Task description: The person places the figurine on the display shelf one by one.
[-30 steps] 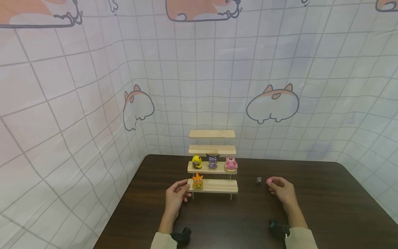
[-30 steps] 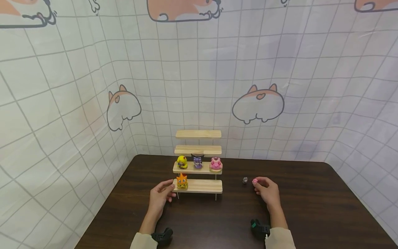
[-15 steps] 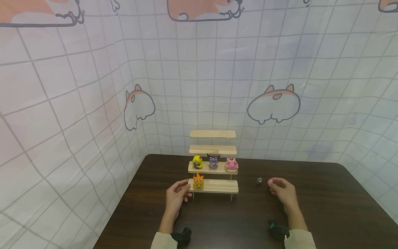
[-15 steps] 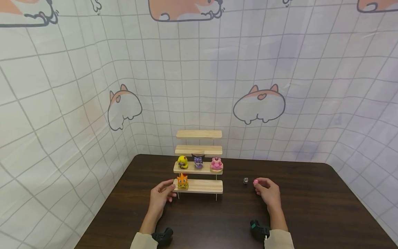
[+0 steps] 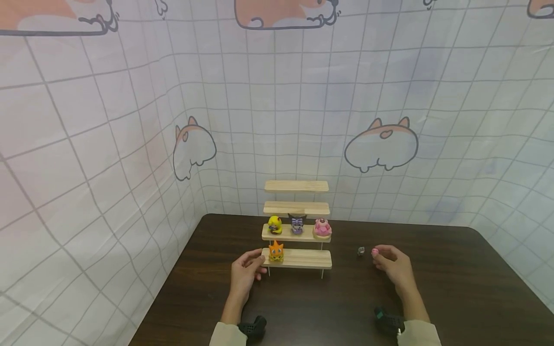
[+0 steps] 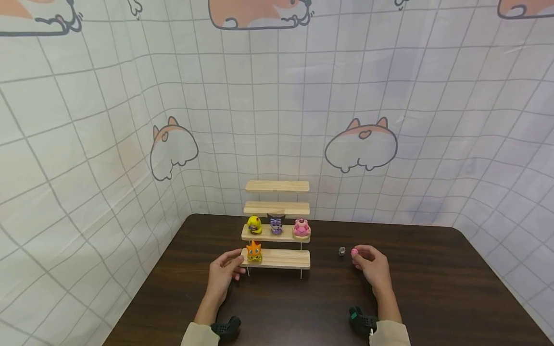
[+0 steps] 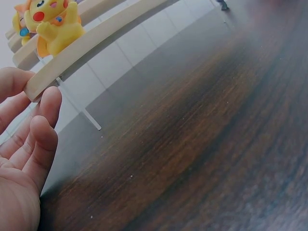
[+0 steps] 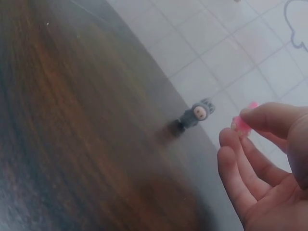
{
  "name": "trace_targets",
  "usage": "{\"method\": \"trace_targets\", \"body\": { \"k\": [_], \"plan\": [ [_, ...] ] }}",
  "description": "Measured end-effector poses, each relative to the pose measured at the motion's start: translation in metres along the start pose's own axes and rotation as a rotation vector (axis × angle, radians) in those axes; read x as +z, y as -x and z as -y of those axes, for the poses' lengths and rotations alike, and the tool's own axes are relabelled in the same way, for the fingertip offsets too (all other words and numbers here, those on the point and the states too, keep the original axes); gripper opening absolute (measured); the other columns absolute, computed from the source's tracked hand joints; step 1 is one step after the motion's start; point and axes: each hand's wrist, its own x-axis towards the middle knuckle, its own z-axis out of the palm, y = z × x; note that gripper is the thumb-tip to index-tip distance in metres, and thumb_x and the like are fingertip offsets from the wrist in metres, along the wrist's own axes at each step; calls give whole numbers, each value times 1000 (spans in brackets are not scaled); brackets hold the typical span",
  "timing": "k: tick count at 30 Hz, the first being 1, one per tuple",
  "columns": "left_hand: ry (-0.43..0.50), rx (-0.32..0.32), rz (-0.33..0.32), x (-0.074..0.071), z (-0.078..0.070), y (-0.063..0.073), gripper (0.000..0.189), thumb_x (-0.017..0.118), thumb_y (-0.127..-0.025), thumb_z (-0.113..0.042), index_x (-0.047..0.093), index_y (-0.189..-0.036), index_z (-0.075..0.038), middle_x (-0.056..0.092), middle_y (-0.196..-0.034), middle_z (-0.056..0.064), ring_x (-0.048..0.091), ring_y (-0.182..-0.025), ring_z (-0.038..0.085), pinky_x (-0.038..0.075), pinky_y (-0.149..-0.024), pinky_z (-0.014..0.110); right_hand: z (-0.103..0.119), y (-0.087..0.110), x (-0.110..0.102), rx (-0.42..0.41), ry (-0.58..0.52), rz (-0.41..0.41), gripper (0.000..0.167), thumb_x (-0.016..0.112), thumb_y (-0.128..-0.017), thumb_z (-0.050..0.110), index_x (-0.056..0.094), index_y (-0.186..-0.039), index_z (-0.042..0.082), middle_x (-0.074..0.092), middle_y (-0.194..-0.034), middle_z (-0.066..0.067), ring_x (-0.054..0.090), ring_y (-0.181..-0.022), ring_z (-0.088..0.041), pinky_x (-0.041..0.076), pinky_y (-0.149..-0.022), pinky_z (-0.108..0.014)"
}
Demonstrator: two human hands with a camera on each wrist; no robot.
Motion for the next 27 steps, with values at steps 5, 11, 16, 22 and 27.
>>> {"method": "trace_targets", "body": {
  "k": [5,11,16,22,27],
  "plan": [
    [-2,-4,0,1,0,-1,34,77,-93,-20,71,-123,-4,75,-86,3,69,-62,12,50,-50,21,6,1,-1,-27,21,29,42,72,-98,25,62,-128,-3,72,-109,-6,70,-87,-7,60,-80,-22],
    [-8,-5,-4,1,0,-1,33,76,-94,-20,71,-123,-4,75,-87,4,69,-62,12,50,-50,21,20,4,1,-53,35,45,47,71,-98,32,62,-129,-1,72,-115,-12,72,-90,-12,60,-81,-23],
    [-4,-8,-3,0,0,-1,33,76,-93,-19,72,-122,-5,75,-86,3,69,-62,12,50,-50,21,32,7,3,-76,55,67,49,70,-98,36,63,-130,1,71,-122,-15,75,-97,-21,60,-82,-24],
    [-13,-24,4,0,-2,-2,35,74,-95,-18,69,-126,-3,75,-89,5,69,-63,11,50,-50,22,41,11,6,-117,50,98,51,70,-97,40,63,-130,1,68,-126,-20,75,-98,-19,60,-83,-25],
    [-11,-8,5,0,-2,0,36,76,-94,-21,70,-125,-3,75,-87,4,69,-63,12,50,-51,21,49,13,11,-145,62,102,48,71,-97,40,65,-127,2,71,-122,-18,74,-96,-19,60,-82,-27]
  ]
}}
